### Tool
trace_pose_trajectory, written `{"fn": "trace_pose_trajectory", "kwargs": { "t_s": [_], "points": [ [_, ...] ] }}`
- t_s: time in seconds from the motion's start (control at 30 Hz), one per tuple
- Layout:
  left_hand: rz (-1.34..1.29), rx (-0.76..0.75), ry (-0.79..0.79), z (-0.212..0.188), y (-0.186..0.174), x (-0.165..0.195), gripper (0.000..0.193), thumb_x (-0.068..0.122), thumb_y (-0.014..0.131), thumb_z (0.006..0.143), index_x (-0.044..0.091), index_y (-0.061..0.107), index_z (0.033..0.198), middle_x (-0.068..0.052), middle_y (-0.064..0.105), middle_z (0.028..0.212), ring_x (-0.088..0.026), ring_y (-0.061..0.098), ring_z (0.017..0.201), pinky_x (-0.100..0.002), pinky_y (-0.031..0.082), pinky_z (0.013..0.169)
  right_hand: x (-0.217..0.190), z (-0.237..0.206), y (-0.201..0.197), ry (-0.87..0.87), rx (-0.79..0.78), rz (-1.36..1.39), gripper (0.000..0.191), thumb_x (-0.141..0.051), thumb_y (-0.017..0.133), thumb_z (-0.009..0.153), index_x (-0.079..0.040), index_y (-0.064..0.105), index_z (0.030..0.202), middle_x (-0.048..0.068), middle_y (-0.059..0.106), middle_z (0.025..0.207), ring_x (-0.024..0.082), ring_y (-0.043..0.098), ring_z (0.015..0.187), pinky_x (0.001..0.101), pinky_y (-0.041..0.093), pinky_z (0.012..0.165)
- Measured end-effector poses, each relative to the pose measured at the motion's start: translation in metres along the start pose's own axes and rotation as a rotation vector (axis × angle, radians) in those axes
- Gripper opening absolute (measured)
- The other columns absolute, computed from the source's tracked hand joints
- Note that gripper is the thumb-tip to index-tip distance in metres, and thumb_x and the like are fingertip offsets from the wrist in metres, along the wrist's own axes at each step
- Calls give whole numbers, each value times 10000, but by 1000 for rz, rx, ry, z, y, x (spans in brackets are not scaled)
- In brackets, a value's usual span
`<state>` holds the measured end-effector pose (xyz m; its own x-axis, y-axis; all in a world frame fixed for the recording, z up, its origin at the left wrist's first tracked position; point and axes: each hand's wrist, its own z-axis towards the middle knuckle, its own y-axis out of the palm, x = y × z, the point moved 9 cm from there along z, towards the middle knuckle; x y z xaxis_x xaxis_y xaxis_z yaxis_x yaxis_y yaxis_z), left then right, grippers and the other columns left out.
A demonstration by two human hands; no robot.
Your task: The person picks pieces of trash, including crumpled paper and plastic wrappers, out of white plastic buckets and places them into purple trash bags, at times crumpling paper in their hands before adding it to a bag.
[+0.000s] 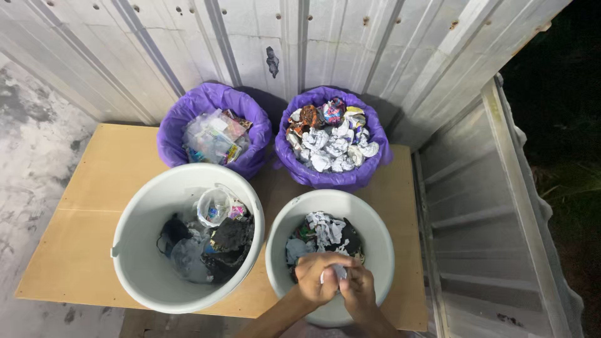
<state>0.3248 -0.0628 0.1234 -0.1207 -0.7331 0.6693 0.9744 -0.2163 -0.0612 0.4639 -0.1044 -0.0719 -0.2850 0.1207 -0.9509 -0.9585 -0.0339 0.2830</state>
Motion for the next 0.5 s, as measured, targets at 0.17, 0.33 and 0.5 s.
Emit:
{"fn": "trace_pose_trajectory", "kwargs": {
  "t_s": [0.17, 0.33, 0.5],
  "points": [
    [-85, -48, -1, 16, 8, -3, 426, 320, 358, 1175, -1, 628, 1246, -175, 771, 1088, -344, 791, 1032, -495, 600, 1065, 1, 8, -5, 158, -32, -15, 411, -346, 824, 860, 17, 696, 1006, 5, 669, 886, 49, 599, 786, 214, 483, 628],
    [-221, -134, -209, 39, -1, -10, 770, 576, 260, 1095, -65, 312, 1517, -273, 406, 1583, -391, 398, 1500, -471, 287, 1237, -25, 50, -20, 126, 95, -93, 256, -202, 796, 884, -9, 673, 1000, -30, 619, 793, 32, 523, 674, 205, 432, 575],
    [197, 90, -437, 44, -40, -38, 440, 310, 489, 1027, -28, 519, 1309, -213, 560, 1354, -353, 574, 1295, -429, 429, 1114, -98, 169, -24, -125, -21, -400, 236, -153, 663, 905, -54, 653, 1119, -73, 699, 928, 18, 629, 794, 214, 498, 661]
  ]
}}
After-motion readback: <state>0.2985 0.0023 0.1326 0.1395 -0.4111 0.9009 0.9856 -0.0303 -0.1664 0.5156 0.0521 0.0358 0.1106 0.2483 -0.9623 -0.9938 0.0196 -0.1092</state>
